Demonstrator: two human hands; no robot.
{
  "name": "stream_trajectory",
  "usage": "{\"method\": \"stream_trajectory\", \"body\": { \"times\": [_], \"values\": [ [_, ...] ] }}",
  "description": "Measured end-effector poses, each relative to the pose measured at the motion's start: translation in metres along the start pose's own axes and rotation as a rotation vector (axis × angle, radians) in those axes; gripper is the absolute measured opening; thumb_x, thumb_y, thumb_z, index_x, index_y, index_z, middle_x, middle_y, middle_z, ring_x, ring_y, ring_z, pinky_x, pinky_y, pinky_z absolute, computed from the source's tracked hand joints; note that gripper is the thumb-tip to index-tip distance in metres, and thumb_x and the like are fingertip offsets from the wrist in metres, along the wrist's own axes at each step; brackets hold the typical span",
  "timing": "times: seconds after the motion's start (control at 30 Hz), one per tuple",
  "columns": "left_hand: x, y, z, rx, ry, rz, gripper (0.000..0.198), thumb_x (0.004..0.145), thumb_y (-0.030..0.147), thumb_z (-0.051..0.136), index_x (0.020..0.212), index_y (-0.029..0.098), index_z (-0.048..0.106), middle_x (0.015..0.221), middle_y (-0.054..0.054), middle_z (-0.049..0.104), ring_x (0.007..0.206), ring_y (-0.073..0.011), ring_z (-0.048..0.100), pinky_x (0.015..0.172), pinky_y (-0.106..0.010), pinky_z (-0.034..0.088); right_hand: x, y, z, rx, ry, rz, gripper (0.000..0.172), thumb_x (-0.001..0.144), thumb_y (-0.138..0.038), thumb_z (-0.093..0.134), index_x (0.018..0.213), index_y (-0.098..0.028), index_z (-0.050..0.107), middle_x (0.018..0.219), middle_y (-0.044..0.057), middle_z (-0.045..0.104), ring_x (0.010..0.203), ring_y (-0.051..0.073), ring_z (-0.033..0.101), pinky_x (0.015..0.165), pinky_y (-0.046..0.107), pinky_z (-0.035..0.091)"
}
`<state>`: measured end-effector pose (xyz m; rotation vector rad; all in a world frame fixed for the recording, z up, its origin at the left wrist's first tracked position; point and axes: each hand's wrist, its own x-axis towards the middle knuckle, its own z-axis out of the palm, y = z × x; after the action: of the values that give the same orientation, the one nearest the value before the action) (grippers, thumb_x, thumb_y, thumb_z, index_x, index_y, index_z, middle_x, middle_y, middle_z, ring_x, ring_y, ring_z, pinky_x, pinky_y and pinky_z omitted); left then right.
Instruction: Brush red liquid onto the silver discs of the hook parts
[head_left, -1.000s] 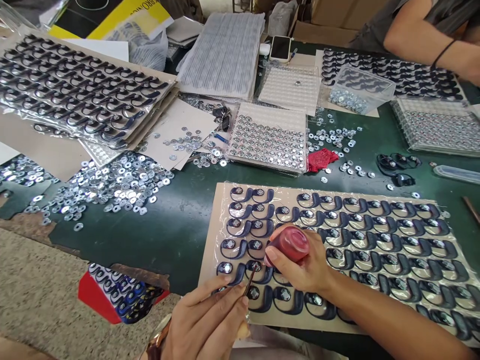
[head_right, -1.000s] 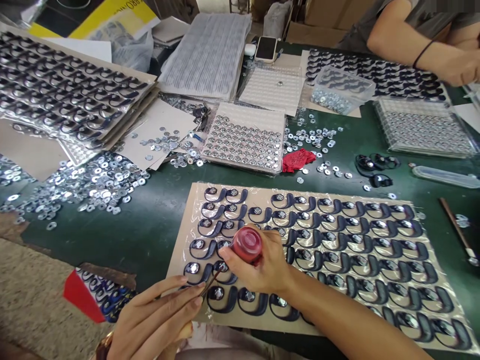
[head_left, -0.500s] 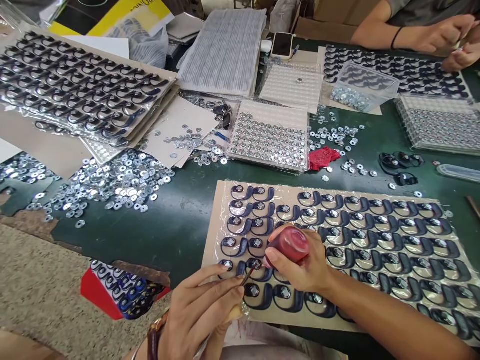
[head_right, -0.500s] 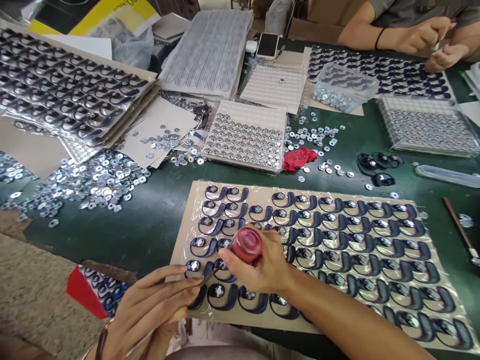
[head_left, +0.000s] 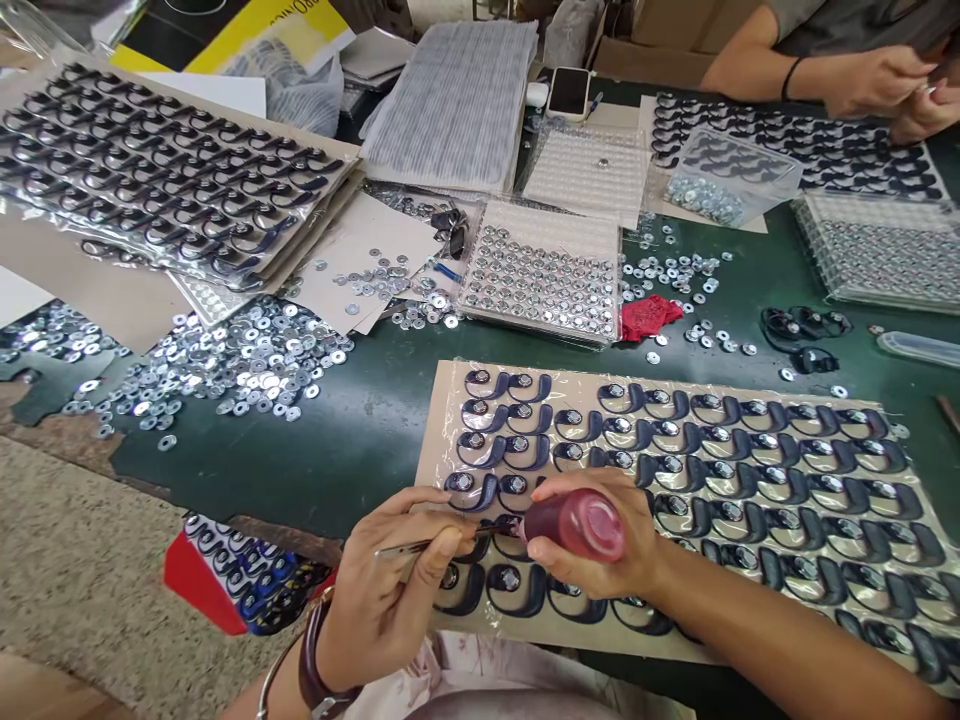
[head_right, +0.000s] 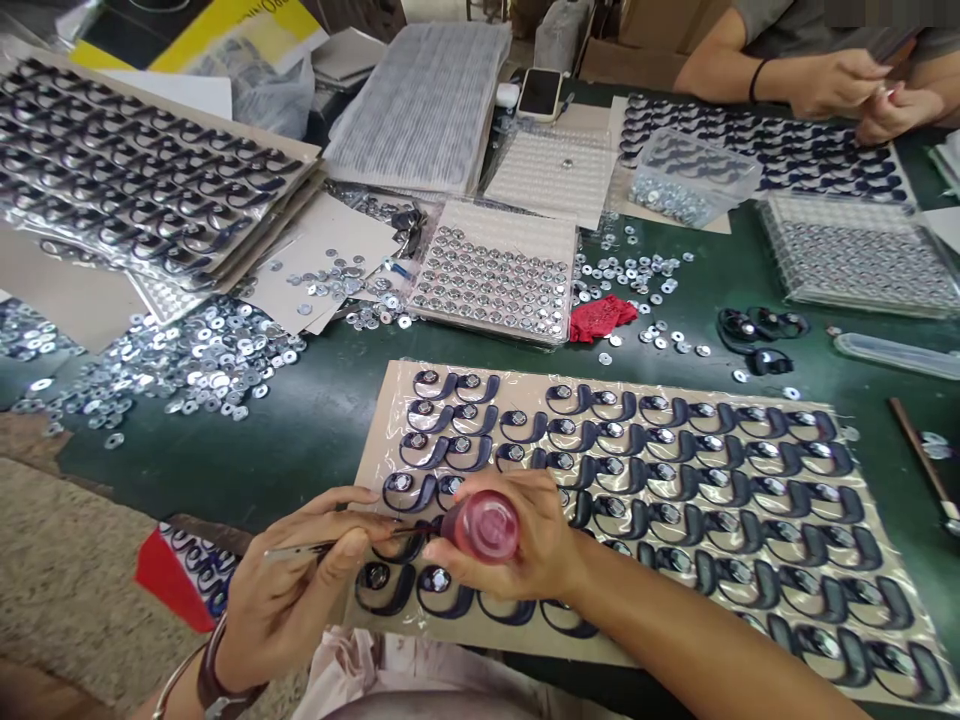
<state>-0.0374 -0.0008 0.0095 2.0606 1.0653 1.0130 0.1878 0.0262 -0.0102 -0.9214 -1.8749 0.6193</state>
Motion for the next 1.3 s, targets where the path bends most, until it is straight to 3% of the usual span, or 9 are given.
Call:
{"method": "stream_trajectory", "body": {
  "times": [0.33, 0.63, 0.7, 0.83, 0.9, 1.13, 1.3],
  "values": [
    [0.004, 0.001, 0.000, 0.033, 0.004, -0.032, 0.020, 0.083, 0.003, 0.047, 0.087, 0.015, 0.064, 0.083, -0.002, 0.070, 0.092, -0.0161, 0.066, 0.082, -0.027, 0.054, 0.003, -0.004, -0.001, -0.068, -0.033, -0.087, 0.034, 0.068, -0.039, 0.069, 0.092, -0.018, 0.057, 0.061, 0.001, 0.068, 0.047, 0.016, 0.064, 0.044, 0.027, 0.052],
    [-0.006, -0.004, 0.002, 0.018, 0.020, 0.016, 0.020, 0.085, 0.005, 0.045, 0.093, 0.014, 0.061, 0.082, -0.002, 0.070, 0.078, -0.0142, 0.068, 0.086, -0.034, 0.054, 0.003, -0.007, -0.005, -0.065, -0.169, -0.139, 0.045, 0.062, -0.043, 0.076, 0.094, -0.018, 0.057, 0.061, 0.000, 0.067, 0.048, 0.015, 0.063, 0.047, 0.027, 0.051],
    [-0.007, -0.003, 0.003, 0.012, 0.029, 0.032, 0.021, 0.085, 0.004, 0.045, 0.093, 0.015, 0.060, 0.082, -0.002, 0.070, 0.077, -0.0138, 0.068, 0.085, -0.033, 0.054, 0.009, -0.012, -0.010, 0.001, -0.193, 0.017, 0.039, 0.065, -0.041, 0.076, 0.092, -0.019, 0.058, 0.063, -0.001, 0.067, 0.050, 0.014, 0.062, 0.049, 0.026, 0.051],
    [-0.010, 0.000, 0.005, 0.012, 0.035, 0.068, 0.021, 0.082, 0.001, 0.045, 0.093, 0.014, 0.058, 0.081, -0.002, 0.069, 0.077, -0.0138, 0.068, 0.086, -0.034, 0.053, 0.024, -0.013, -0.027, 0.259, -0.254, 0.528, 0.021, 0.082, -0.038, 0.062, 0.092, -0.019, 0.060, 0.067, 0.000, 0.069, 0.057, 0.014, 0.065, 0.054, 0.025, 0.052],
    [-0.011, 0.001, 0.005, 0.025, 0.016, 0.079, 0.022, 0.081, 0.001, 0.045, 0.094, 0.013, 0.058, 0.084, -0.003, 0.069, 0.077, -0.0137, 0.068, 0.087, -0.034, 0.052, 0.027, -0.007, -0.036, 0.382, -0.229, 0.672, 0.022, 0.086, -0.039, 0.057, 0.092, -0.018, 0.060, 0.068, 0.002, 0.069, 0.059, 0.014, 0.065, 0.057, 0.025, 0.052],
    [-0.015, 0.008, -0.001, 0.173, -0.021, 0.205, 0.023, 0.082, 0.004, 0.047, 0.101, 0.011, 0.059, 0.091, -0.006, 0.070, 0.085, -0.0138, 0.067, 0.093, -0.030, 0.050, 0.024, 0.013, -0.050, 0.600, -0.143, 0.817, 0.035, 0.081, -0.052, 0.059, 0.085, -0.017, 0.059, 0.066, 0.005, 0.070, 0.051, 0.013, 0.062, 0.043, 0.019, 0.043],
    [-0.026, -0.010, 0.002, 0.334, 0.043, 0.263, 0.025, 0.086, 0.020, 0.052, 0.109, 0.019, 0.060, 0.099, -0.002, 0.070, 0.098, -0.0181, 0.065, 0.093, -0.030, 0.052, 0.033, 0.022, -0.044, 0.501, -0.057, 0.818, 0.050, 0.071, -0.063, 0.060, 0.078, -0.014, 0.059, 0.055, 0.003, 0.065, 0.044, 0.014, 0.061, 0.035, 0.019, 0.041]
  ]
}}
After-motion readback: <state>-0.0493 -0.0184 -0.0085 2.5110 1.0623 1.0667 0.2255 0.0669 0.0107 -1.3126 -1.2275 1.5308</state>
